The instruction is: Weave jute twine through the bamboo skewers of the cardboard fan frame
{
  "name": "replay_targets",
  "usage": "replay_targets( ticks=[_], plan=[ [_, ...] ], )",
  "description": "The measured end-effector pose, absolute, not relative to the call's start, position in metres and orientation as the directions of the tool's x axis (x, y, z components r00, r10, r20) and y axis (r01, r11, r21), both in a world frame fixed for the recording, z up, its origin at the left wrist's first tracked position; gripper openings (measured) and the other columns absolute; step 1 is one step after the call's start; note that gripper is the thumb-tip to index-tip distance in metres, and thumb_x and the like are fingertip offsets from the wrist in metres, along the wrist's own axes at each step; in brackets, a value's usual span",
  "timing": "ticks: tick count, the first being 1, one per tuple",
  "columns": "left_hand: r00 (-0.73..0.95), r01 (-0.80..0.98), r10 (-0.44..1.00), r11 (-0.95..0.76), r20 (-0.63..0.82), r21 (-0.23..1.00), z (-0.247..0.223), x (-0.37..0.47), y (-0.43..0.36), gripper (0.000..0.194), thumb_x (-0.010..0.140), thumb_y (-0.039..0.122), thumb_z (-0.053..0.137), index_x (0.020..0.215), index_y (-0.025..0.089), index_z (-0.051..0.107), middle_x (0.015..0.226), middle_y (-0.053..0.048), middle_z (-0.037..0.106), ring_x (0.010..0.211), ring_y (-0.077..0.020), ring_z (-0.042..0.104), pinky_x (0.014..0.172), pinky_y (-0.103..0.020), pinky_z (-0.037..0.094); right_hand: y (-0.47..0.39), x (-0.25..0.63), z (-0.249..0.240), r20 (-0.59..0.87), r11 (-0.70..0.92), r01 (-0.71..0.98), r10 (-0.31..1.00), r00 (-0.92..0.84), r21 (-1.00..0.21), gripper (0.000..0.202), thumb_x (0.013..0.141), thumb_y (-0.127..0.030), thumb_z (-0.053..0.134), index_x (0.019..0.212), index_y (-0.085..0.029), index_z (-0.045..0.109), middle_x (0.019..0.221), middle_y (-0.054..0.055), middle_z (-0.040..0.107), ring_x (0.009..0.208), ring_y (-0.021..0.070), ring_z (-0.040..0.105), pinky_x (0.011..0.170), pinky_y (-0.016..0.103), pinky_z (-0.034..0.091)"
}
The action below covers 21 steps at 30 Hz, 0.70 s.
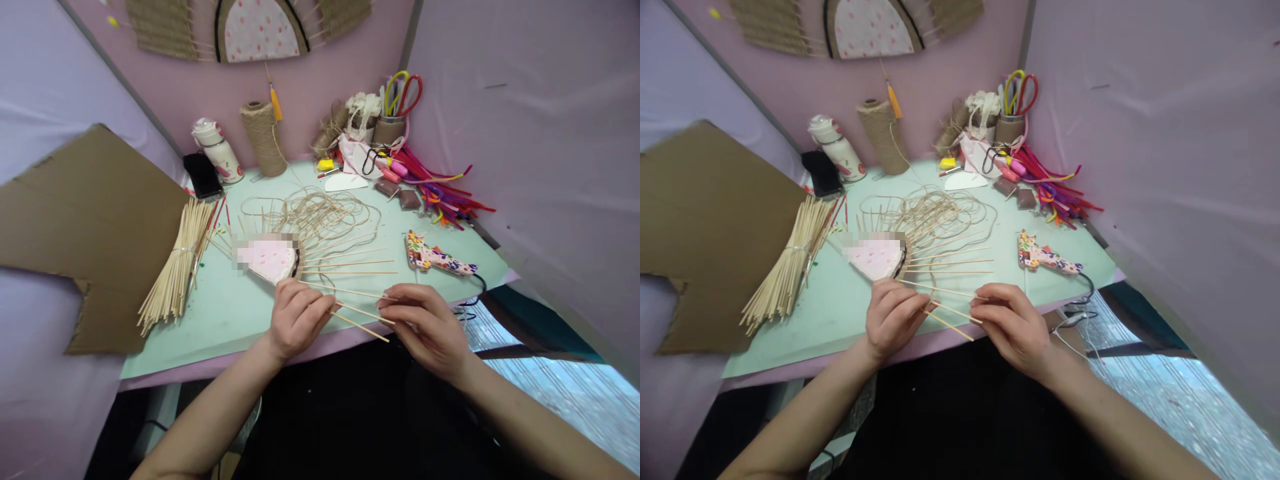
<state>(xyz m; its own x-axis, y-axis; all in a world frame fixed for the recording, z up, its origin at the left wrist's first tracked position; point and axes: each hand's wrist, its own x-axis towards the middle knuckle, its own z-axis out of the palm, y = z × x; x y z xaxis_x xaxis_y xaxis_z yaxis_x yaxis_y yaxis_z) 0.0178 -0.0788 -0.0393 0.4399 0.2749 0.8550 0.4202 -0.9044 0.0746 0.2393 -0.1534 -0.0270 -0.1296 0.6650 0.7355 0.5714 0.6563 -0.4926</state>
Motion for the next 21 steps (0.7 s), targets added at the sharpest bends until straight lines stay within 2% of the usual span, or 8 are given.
replay_targets(
  ticks=[6, 15, 21],
  plan=[
    [0.462, 0.403, 0.245, -0.914, 0.852, 0.045, -0.041, 0.016, -0.08, 0.027, 0.071, 0.015, 0.078, 0.094, 0.019, 0.065, 0.073, -0.002, 0.065, 0.073, -0.0157, 0.054, 0.073, -0.034, 0.047, -0.154, 0.238, -0.033, 0.725, 0.654, 0.568, 0.675, -0.138, -0.5, 0.028, 0.081, -0.002, 0.061, 0.101, -0.022, 0.065, 0.097, 0.008, 0.063, 0.092, 0.0177, 0.065, 0.076, 0.03, 0.057],
    [0.406, 0.381, 0.368, -0.9, 0.836, 0.211, -0.046, 0.02, -0.086, 0.025, 0.073, 0.009, 0.075, 0.095, 0.018, 0.066, 0.076, -0.003, 0.065, 0.078, -0.0158, 0.052, 0.074, -0.032, 0.047, -0.155, 0.237, -0.038, 0.708, 0.63, 0.576, 0.696, -0.12, -0.521, 0.025, 0.085, -0.008, 0.06, 0.102, -0.024, 0.065, 0.098, 0.007, 0.063, 0.09, 0.018, 0.066, 0.075, 0.032, 0.057],
    [0.39, 0.426, 0.405, -0.875, 0.827, 0.227, -0.05, 0.018, -0.086, 0.035, 0.074, 0.012, 0.074, 0.105, 0.021, 0.06, 0.082, -0.003, 0.065, 0.082, -0.0162, 0.057, 0.077, -0.032, 0.048, -0.154, 0.238, -0.041, 0.699, 0.61, 0.564, 0.711, -0.077, -0.557, 0.027, 0.083, -0.007, 0.062, 0.103, -0.024, 0.065, 0.098, 0.008, 0.062, 0.093, 0.0191, 0.065, 0.076, 0.033, 0.057]
  ],
)
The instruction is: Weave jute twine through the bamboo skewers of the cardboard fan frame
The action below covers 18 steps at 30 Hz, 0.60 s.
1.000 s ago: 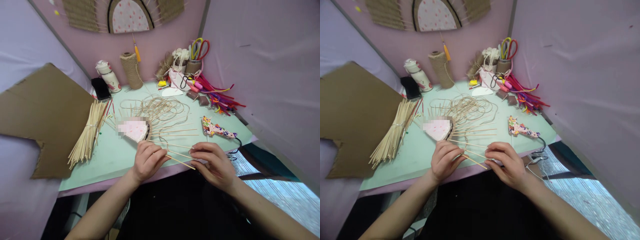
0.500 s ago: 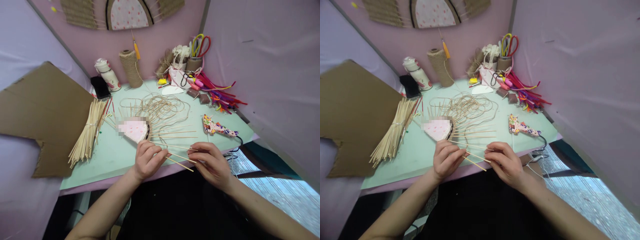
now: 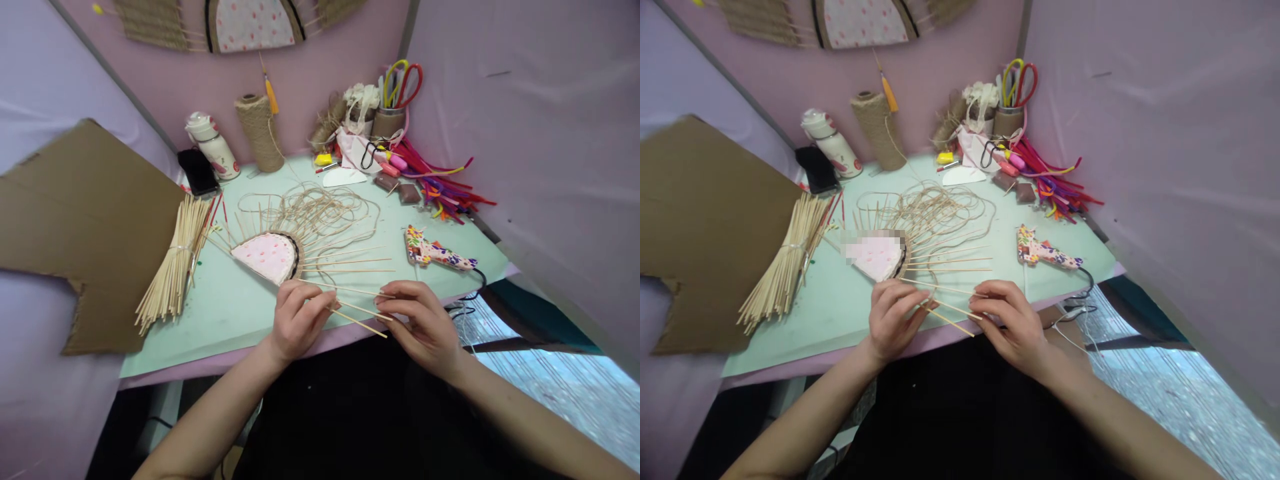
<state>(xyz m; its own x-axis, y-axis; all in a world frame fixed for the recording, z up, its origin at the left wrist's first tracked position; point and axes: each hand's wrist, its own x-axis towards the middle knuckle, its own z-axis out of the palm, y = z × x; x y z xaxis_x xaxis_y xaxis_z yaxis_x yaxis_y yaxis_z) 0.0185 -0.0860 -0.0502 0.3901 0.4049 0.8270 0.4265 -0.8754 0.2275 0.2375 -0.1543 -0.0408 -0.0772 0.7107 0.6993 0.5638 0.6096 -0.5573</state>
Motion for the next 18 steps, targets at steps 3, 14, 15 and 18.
replay_targets(
  ticks=[3, 14, 15, 18],
  plan=[
    [0.386, 0.417, 0.396, -0.881, 0.833, 0.226, -0.055, 0.0148, -0.0828, 0.049, 0.074, 0.012, 0.075, 0.116, 0.022, 0.052, 0.091, -0.005, 0.067, 0.089, -0.0175, 0.061, 0.081, -0.035, 0.05, -0.1542, 0.2367, -0.0419, 0.696, 0.592, 0.56, 0.717, -0.039, -0.579, 0.028, 0.082, -0.008, 0.064, 0.104, -0.025, 0.065, 0.098, 0.007, 0.062, 0.092, 0.0195, 0.064, 0.078, 0.035, 0.056],
    [0.509, 0.332, 0.288, -0.935, 0.811, 0.124, -0.0517, 0.0156, -0.0764, 0.035, 0.077, 0.006, 0.068, 0.104, 0.024, 0.054, 0.086, -0.001, 0.073, 0.081, -0.0149, 0.066, 0.083, -0.034, 0.049, -0.1562, 0.2365, -0.0439, 0.68, 0.58, 0.544, 0.733, -0.023, -0.606, 0.029, 0.081, -0.008, 0.066, 0.104, -0.025, 0.063, 0.099, 0.007, 0.06, 0.094, 0.0198, 0.062, 0.079, 0.036, 0.055],
    [0.5, 0.331, 0.293, -0.934, 0.815, 0.133, -0.0513, 0.0162, -0.0767, 0.036, 0.077, 0.006, 0.069, 0.105, 0.023, 0.054, 0.085, -0.001, 0.073, 0.081, -0.0149, 0.065, 0.083, -0.034, 0.049, -0.1562, 0.2364, -0.0438, 0.679, 0.579, 0.544, 0.734, -0.024, -0.607, 0.029, 0.08, -0.008, 0.067, 0.104, -0.025, 0.063, 0.099, 0.007, 0.06, 0.094, 0.0196, 0.062, 0.08, 0.036, 0.055],
    [0.479, 0.318, 0.303, -0.935, 0.824, 0.158, -0.0519, 0.0175, -0.0776, 0.043, 0.075, 0.006, 0.07, 0.11, 0.022, 0.051, 0.085, -0.001, 0.073, 0.079, -0.0154, 0.064, 0.082, -0.035, 0.05, -0.1565, 0.2363, -0.0439, 0.674, 0.58, 0.536, 0.738, -0.026, -0.614, 0.03, 0.08, -0.007, 0.067, 0.104, -0.025, 0.063, 0.1, 0.007, 0.06, 0.094, 0.0192, 0.062, 0.08, 0.036, 0.055]
  ],
)
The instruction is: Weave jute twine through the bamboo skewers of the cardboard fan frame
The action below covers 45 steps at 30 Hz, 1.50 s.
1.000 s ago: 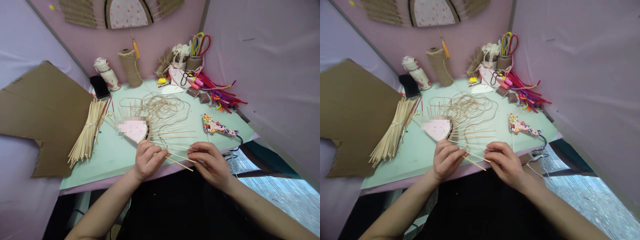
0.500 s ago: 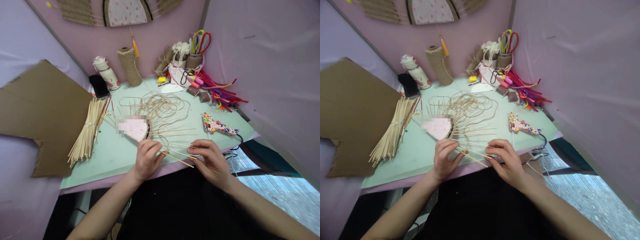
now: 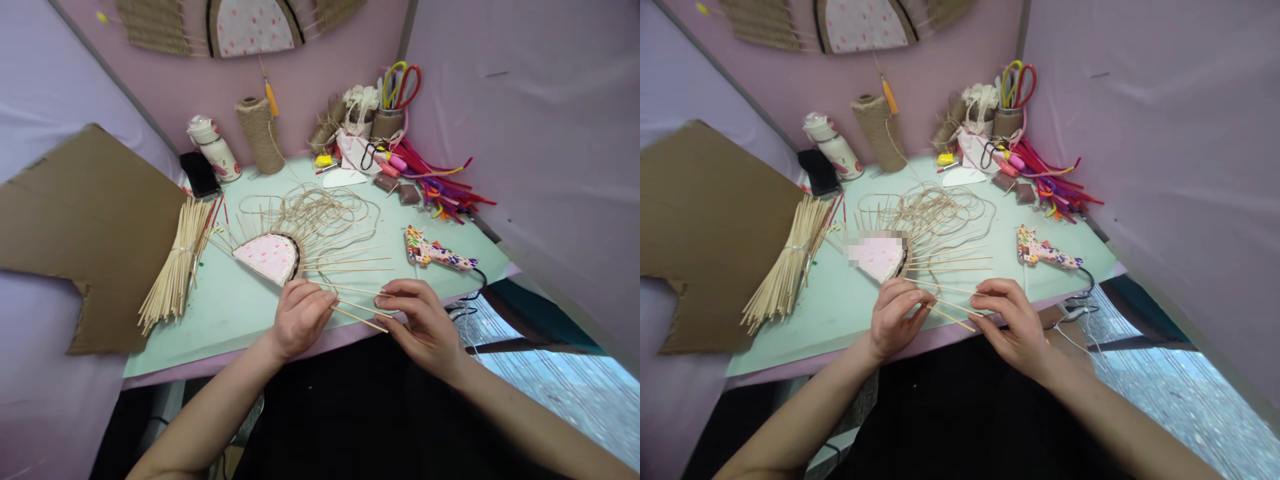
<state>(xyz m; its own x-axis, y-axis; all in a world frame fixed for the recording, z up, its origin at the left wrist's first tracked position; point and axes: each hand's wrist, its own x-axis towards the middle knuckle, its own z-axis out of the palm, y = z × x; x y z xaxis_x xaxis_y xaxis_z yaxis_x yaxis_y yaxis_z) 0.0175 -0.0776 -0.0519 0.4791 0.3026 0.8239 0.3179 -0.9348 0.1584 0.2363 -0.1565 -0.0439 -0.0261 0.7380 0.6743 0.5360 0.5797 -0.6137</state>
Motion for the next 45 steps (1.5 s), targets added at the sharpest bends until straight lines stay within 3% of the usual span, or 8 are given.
replay_targets(
  ticks=[11, 15, 19, 22, 25, 28, 40, 45],
  plan=[
    [0.486, 0.317, 0.281, -0.939, 0.827, 0.133, -0.064, 0.009, -0.076, 0.07, 0.074, 0.019, 0.077, 0.13, 0.033, 0.037, 0.125, -0.01, 0.05, 0.112, -0.0226, 0.057, 0.088, -0.043, 0.052, -0.156, 0.237, -0.046, 0.662, 0.568, 0.512, 0.749, 0.004, -0.645, 0.033, 0.079, -0.006, 0.067, 0.106, -0.026, 0.064, 0.102, 0.007, 0.059, 0.096, 0.02, 0.061, 0.08, 0.036, 0.055],
    [0.398, 0.433, 0.348, -0.887, 0.849, 0.16, -0.05, -0.003, -0.083, 0.052, 0.072, 0.018, 0.078, 0.116, 0.027, 0.052, 0.104, -0.005, 0.06, 0.097, -0.0188, 0.061, 0.083, -0.036, 0.052, -0.156, 0.237, -0.047, 0.662, 0.565, 0.509, 0.75, 0.01, -0.649, 0.032, 0.079, -0.006, 0.067, 0.105, -0.025, 0.064, 0.101, 0.007, 0.058, 0.096, 0.0203, 0.06, 0.08, 0.037, 0.055],
    [0.127, 0.41, 0.708, -0.675, 0.695, 0.613, -0.044, -0.019, -0.097, 0.006, 0.086, 0.016, 0.062, 0.082, 0.019, 0.066, 0.073, -0.001, 0.063, 0.069, -0.0124, 0.059, 0.066, -0.025, 0.049, -0.156, 0.237, -0.048, 0.662, 0.567, 0.5, 0.749, 0.019, -0.655, 0.032, 0.079, -0.006, 0.067, 0.105, -0.025, 0.064, 0.102, 0.007, 0.058, 0.096, 0.0197, 0.06, 0.08, 0.036, 0.055],
    [-0.084, 0.06, 0.986, -0.143, 0.147, 0.988, -0.044, -0.025, -0.101, 0.038, 0.094, 0.036, 0.049, 0.066, 0.015, 0.064, 0.06, -0.003, 0.059, 0.055, -0.0104, 0.053, 0.053, -0.022, 0.045, -0.157, 0.237, -0.05, 0.655, 0.557, 0.496, 0.755, 0.033, -0.667, 0.032, 0.08, -0.006, 0.066, 0.105, -0.026, 0.064, 0.103, 0.007, 0.057, 0.096, 0.02, 0.06, 0.08, 0.037, 0.055],
    [0.063, -0.359, 0.926, 0.368, -0.371, 0.858, -0.034, -0.02, -0.091, 0.03, 0.09, 0.039, 0.054, 0.081, 0.013, 0.066, 0.075, -0.006, 0.067, 0.066, -0.012, 0.063, 0.06, -0.021, 0.052, -0.157, 0.237, -0.051, 0.652, 0.553, 0.496, 0.757, 0.037, -0.67, 0.03, 0.081, -0.008, 0.066, 0.105, -0.026, 0.064, 0.103, 0.008, 0.057, 0.097, 0.0209, 0.06, 0.081, 0.039, 0.055],
    [0.287, -0.503, 0.795, 0.6, -0.534, 0.622, -0.02, -0.008, -0.073, 0.028, 0.09, 0.037, 0.053, 0.097, 0.012, 0.064, 0.096, -0.013, 0.07, 0.093, -0.0197, 0.068, 0.082, -0.031, 0.056, -0.156, 0.236, -0.051, 0.651, 0.549, 0.5, 0.758, 0.039, -0.67, 0.028, 0.082, -0.01, 0.066, 0.104, -0.026, 0.064, 0.103, 0.008, 0.058, 0.097, 0.0216, 0.06, 0.081, 0.04, 0.055],
    [0.505, -0.393, 0.738, 0.658, -0.447, 0.643, -0.007, 0.011, -0.042, 0.033, 0.093, 0.019, 0.046, 0.122, 0.01, 0.058, 0.107, -0.015, 0.071, 0.092, -0.021, 0.071, 0.074, -0.028, 0.06, -0.155, 0.251, -0.057, 0.557, 0.49, 0.31, 0.81, 0.184, -0.815, 0.044, 0.083, -0.013, 0.064, 0.122, -0.031, 0.051, 0.124, 0.006, 0.036, 0.092, 0.0145, 0.063, 0.079, 0.038, 0.062],
    [0.54, -0.376, 0.74, 0.638, -0.401, 0.672, -0.006, 0.021, -0.036, 0.029, 0.09, 0.017, 0.049, 0.114, 0.008, 0.062, 0.102, -0.015, 0.073, 0.09, -0.0207, 0.072, 0.071, -0.026, 0.06, -0.148, 0.271, -0.052, 0.576, 0.411, 0.518, 0.791, 0.205, -0.75, 0.022, 0.085, -0.017, 0.062, 0.106, -0.025, 0.06, 0.107, 0.007, 0.053, 0.096, 0.0194, 0.059, 0.083, 0.041, 0.057]
  ],
)
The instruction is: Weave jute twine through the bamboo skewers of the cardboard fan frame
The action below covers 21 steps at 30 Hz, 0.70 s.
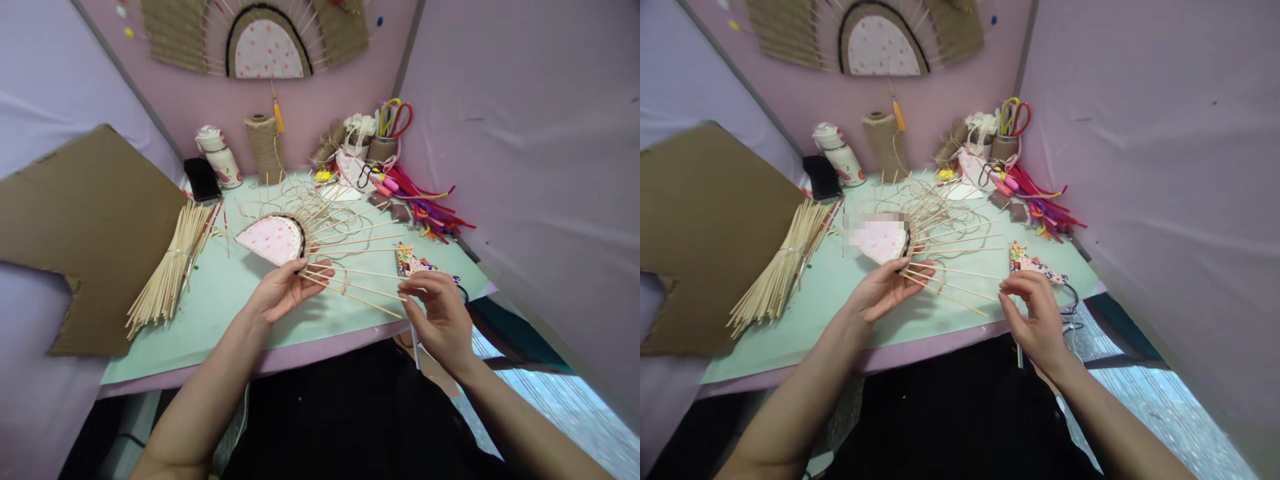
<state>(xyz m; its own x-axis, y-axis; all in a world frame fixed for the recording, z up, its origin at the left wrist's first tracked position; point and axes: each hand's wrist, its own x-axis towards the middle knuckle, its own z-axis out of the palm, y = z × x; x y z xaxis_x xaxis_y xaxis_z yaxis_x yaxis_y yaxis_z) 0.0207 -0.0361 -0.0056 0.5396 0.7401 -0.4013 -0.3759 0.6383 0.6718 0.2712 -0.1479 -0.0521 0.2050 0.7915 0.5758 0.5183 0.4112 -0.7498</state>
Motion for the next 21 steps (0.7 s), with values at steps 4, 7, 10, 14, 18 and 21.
replay_targets(
  ticks=[4, 7, 10, 14, 18, 21],
  plan=[
    [0.545, -0.348, 0.748, 0.613, -0.379, 0.709, -0.012, 0.023, -0.034, 0.028, 0.088, 0.018, 0.051, 0.109, 0.005, 0.064, 0.101, -0.017, 0.072, 0.091, -0.022, 0.071, 0.072, -0.026, 0.06, -0.139, 0.283, -0.047, 0.569, 0.348, 0.662, 0.809, 0.145, -0.664, 0.011, 0.087, -0.02, 0.06, 0.098, -0.022, 0.061, 0.098, 0.007, 0.061, 0.093, 0.0207, 0.06, 0.08, 0.04, 0.053],
    [0.526, -0.382, 0.783, 0.567, -0.334, 0.73, -0.016, 0.021, -0.033, 0.034, 0.087, 0.017, 0.052, 0.119, 0.009, 0.06, 0.108, -0.015, 0.071, 0.092, -0.0231, 0.071, 0.072, -0.029, 0.06, -0.132, 0.289, -0.045, 0.57, 0.327, 0.718, 0.813, 0.117, -0.615, 0.007, 0.088, -0.023, 0.059, 0.094, -0.022, 0.062, 0.095, 0.007, 0.062, 0.089, 0.0209, 0.061, 0.08, 0.04, 0.052],
    [0.515, -0.415, 0.8, 0.548, -0.309, 0.726, -0.019, 0.019, -0.032, 0.037, 0.087, 0.016, 0.052, 0.123, 0.011, 0.057, 0.113, -0.015, 0.07, 0.094, -0.0242, 0.071, 0.071, -0.03, 0.061, -0.129, 0.298, -0.044, 0.537, 0.283, 0.727, 0.832, 0.138, -0.626, 0.007, 0.088, -0.026, 0.058, 0.092, -0.022, 0.062, 0.097, 0.007, 0.062, 0.089, 0.0208, 0.061, 0.081, 0.04, 0.052],
    [0.553, -0.429, 0.773, 0.585, -0.312, 0.688, -0.024, 0.018, -0.03, 0.029, 0.089, 0.018, 0.048, 0.111, 0.005, 0.063, 0.105, -0.017, 0.072, 0.093, -0.0224, 0.071, 0.072, -0.026, 0.06, -0.132, 0.303, -0.042, 0.471, 0.28, 0.701, 0.877, 0.09, -0.656, 0.008, 0.089, -0.027, 0.058, 0.091, -0.022, 0.063, 0.093, 0.006, 0.064, 0.089, 0.0195, 0.062, 0.081, 0.037, 0.051],
    [0.574, -0.447, 0.76, 0.602, -0.304, 0.662, -0.026, 0.017, -0.031, 0.028, 0.09, 0.019, 0.047, 0.105, 0.005, 0.066, 0.101, -0.017, 0.072, 0.094, -0.0215, 0.071, 0.071, -0.024, 0.059, -0.129, 0.292, -0.04, 0.447, 0.32, 0.666, 0.894, 0.022, -0.673, 0.009, 0.089, -0.029, 0.059, 0.088, -0.021, 0.063, 0.089, 0.005, 0.066, 0.084, 0.0185, 0.063, 0.079, 0.035, 0.052],
    [0.587, -0.414, 0.734, 0.634, -0.341, 0.653, -0.02, 0.014, -0.039, 0.03, 0.091, 0.021, 0.046, 0.105, 0.003, 0.067, 0.096, -0.018, 0.073, 0.088, -0.0201, 0.072, 0.071, -0.023, 0.059, -0.111, 0.286, -0.038, 0.399, 0.311, 0.589, 0.917, 0.021, -0.746, 0.015, 0.087, -0.034, 0.061, 0.091, -0.02, 0.064, 0.09, 0.006, 0.067, 0.082, 0.0181, 0.064, 0.076, 0.034, 0.053]
  ],
)
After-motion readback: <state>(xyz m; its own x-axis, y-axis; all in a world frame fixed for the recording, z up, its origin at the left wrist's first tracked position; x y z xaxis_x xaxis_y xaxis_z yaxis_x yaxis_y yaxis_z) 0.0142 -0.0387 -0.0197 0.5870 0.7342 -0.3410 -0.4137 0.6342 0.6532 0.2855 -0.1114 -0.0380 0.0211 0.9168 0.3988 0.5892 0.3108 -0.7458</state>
